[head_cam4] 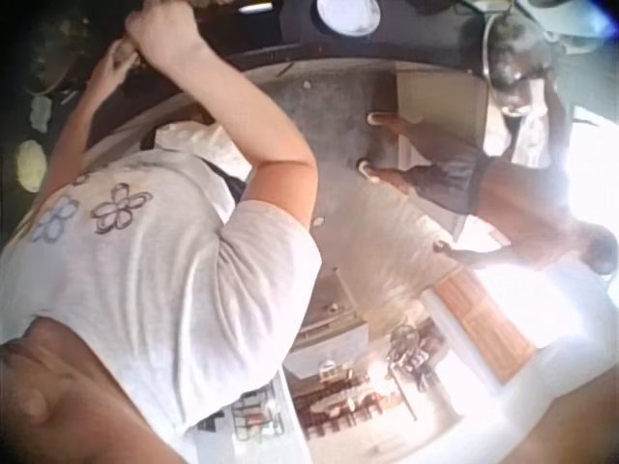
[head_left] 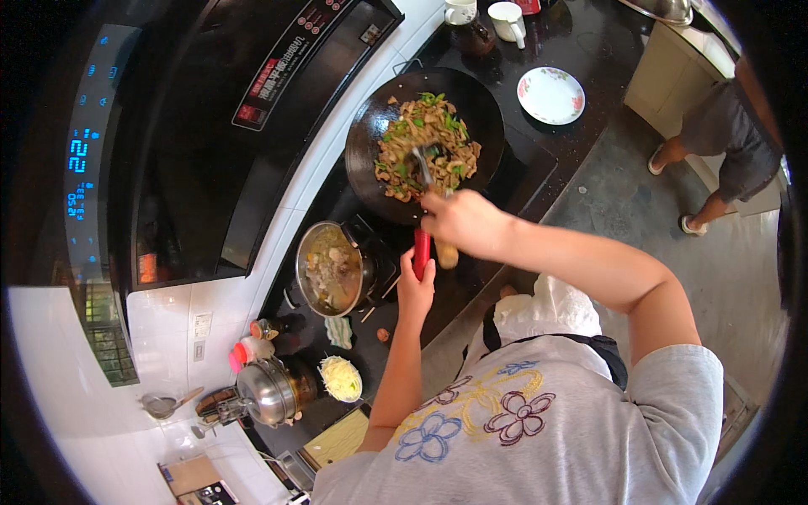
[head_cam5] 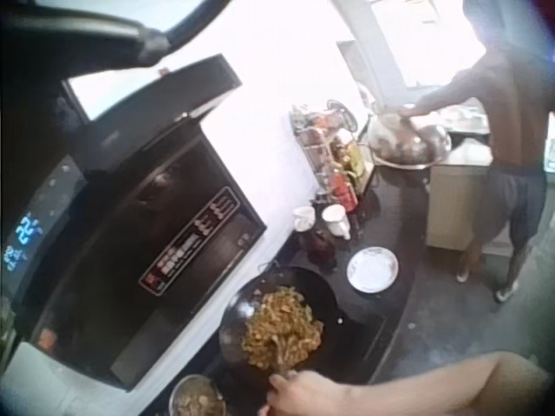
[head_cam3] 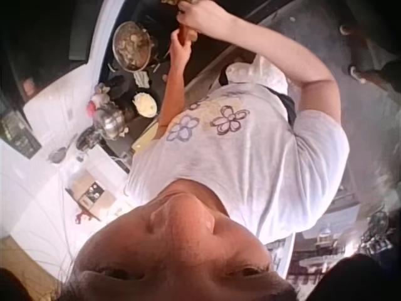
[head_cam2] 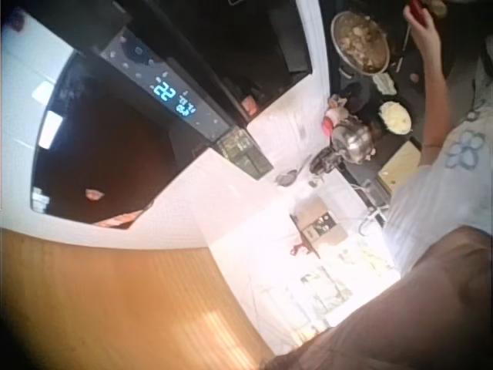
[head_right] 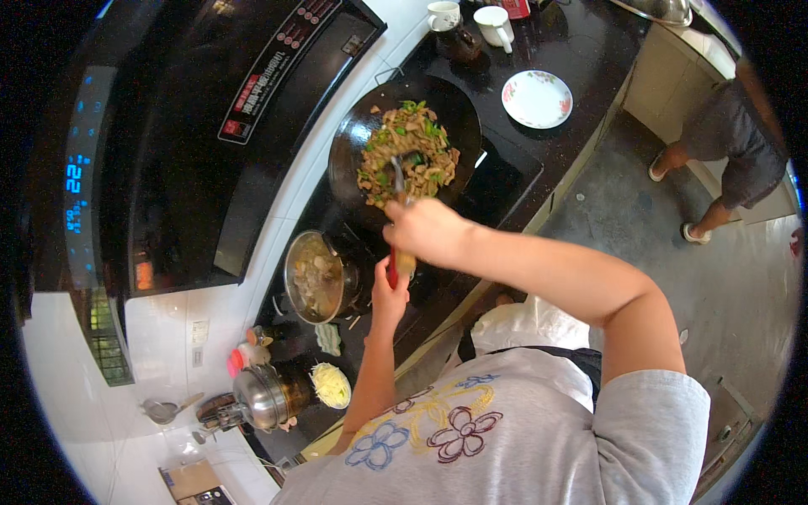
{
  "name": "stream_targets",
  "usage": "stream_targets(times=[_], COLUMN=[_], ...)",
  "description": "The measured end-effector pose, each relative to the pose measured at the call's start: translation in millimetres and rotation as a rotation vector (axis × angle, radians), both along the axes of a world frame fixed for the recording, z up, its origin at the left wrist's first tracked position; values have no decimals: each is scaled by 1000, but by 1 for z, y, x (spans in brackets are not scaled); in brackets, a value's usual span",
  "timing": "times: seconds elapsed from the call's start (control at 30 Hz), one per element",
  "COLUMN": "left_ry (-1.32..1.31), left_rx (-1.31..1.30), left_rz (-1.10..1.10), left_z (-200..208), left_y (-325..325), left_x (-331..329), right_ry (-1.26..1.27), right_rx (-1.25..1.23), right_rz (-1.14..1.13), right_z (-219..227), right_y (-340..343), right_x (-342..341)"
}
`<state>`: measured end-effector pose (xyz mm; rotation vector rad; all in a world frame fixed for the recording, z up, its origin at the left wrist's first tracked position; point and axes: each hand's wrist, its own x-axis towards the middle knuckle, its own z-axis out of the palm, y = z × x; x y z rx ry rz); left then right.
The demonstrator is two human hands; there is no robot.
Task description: The person washes shredded vegetables in a colander under running water, then transfers them to a bowl. They stir-fry meat and vegetables in a wok using a spatula, add water from a plate, and stir a pot of soup. The person cleans the countertop with a cloth and handles various containers and ingredients.
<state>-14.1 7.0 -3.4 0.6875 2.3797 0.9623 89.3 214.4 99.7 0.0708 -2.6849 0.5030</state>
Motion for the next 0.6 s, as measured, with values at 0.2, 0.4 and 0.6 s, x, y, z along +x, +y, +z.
stream_targets(times=[0.2, 0.4, 0.6], left_ry=[-29, -32, -11], left_rx=[40, 36, 31], left_rz=[20, -8, -27], left_z=[11, 5, -1], left_y=[-4, -1, -3], left_x=[1, -2, -4], right_ry=[397, 364, 376], right_rx=[-136, -297, -737], right_rz=[-340, -749, -344], right_z=[59, 65, 7], right_y=[69, 126, 113], right_x=[-14, -29, -56])
